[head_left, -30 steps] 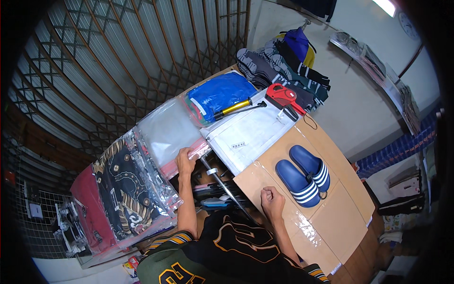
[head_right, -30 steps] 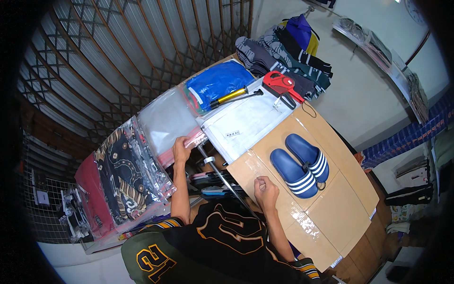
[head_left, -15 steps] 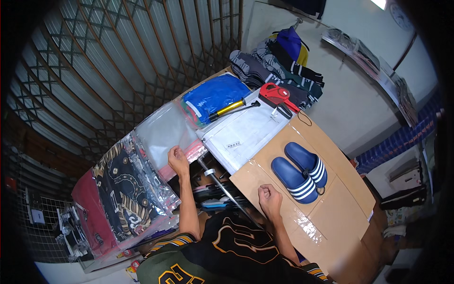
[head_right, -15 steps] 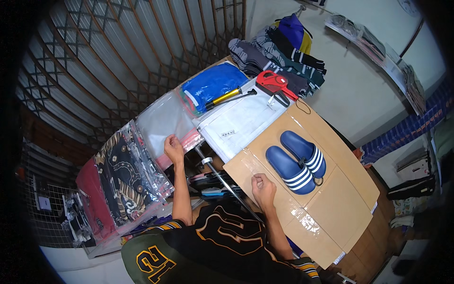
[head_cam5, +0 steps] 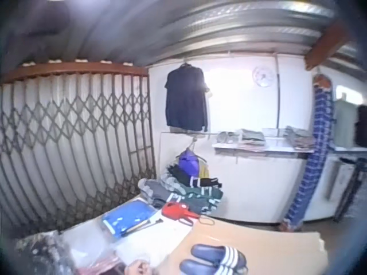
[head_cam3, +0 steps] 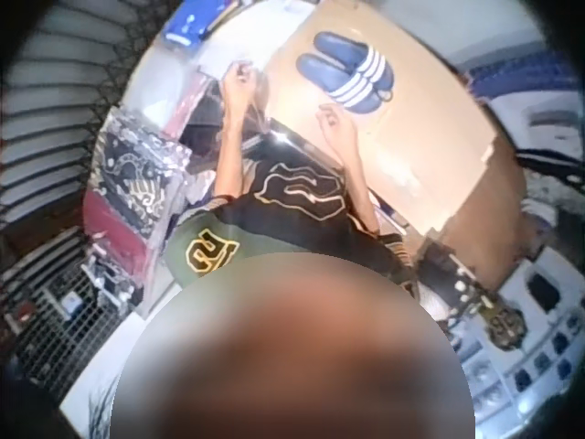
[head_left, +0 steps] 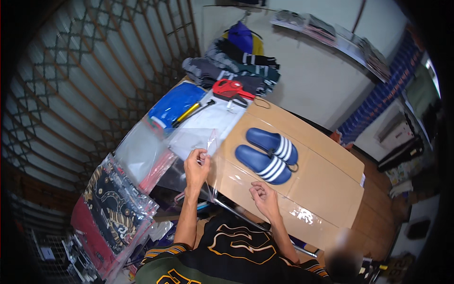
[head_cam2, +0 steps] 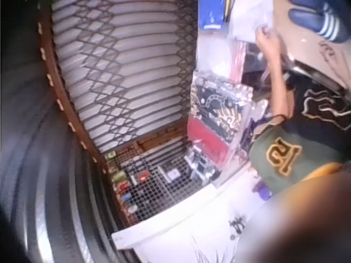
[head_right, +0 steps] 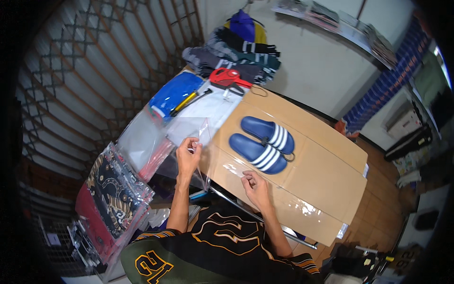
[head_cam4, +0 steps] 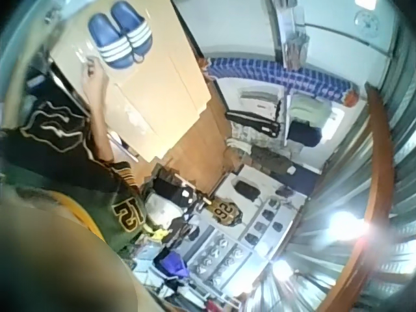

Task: The person packages pairs of slippers into plastic bags by hand.

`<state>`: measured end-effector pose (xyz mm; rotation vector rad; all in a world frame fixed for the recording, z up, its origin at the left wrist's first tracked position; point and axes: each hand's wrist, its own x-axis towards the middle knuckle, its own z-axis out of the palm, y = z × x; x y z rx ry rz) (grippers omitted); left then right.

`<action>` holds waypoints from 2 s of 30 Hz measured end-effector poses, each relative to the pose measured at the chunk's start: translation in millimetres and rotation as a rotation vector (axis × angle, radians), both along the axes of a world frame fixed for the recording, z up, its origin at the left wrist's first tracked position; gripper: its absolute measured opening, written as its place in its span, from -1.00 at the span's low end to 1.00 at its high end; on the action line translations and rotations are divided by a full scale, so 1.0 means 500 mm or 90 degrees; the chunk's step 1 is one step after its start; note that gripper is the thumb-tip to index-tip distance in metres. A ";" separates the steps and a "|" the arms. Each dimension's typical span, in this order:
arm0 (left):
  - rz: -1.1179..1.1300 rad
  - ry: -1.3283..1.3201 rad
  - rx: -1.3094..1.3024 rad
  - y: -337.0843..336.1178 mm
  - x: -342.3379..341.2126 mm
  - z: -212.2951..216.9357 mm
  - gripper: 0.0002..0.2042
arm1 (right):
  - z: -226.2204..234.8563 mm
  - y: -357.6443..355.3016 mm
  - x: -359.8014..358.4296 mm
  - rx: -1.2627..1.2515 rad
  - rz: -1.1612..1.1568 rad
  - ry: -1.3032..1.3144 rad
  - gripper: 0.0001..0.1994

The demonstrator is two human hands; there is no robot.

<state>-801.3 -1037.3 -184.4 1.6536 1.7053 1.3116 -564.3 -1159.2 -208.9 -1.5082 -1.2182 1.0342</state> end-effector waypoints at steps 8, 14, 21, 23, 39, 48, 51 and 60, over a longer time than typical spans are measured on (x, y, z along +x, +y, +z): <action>-0.330 0.024 0.008 -0.138 0.319 0.113 -0.83 | 0.119 -0.065 0.215 0.138 -0.136 -0.141 -0.45; -0.602 0.061 -0.014 -0.250 0.512 0.149 -0.82 | 0.125 -0.134 0.389 0.199 -0.270 -0.255 -0.61; -0.746 0.140 -0.078 -0.324 0.670 0.119 -0.64 | 0.095 -0.283 0.561 0.172 -0.430 -0.270 -0.78; -0.780 0.172 -0.078 -0.342 0.709 0.105 -0.64 | 0.090 -0.337 0.607 0.153 -0.510 -0.238 -0.75; -0.963 0.209 0.266 -0.286 1.115 -0.003 -0.81 | -0.060 -0.642 0.708 0.050 -0.989 -0.244 -0.78; -0.901 0.301 0.118 -0.232 1.347 -0.068 -0.82 | -0.163 -0.612 0.736 0.051 -1.005 -0.016 -0.74; -0.907 0.335 0.081 -0.213 1.387 -0.087 -0.79 | -0.191 -0.590 0.744 0.077 -0.975 0.049 -0.70; -0.909 0.347 0.042 -0.181 1.410 -0.086 -0.77 | -0.167 -0.534 0.721 0.079 -0.947 0.066 -0.79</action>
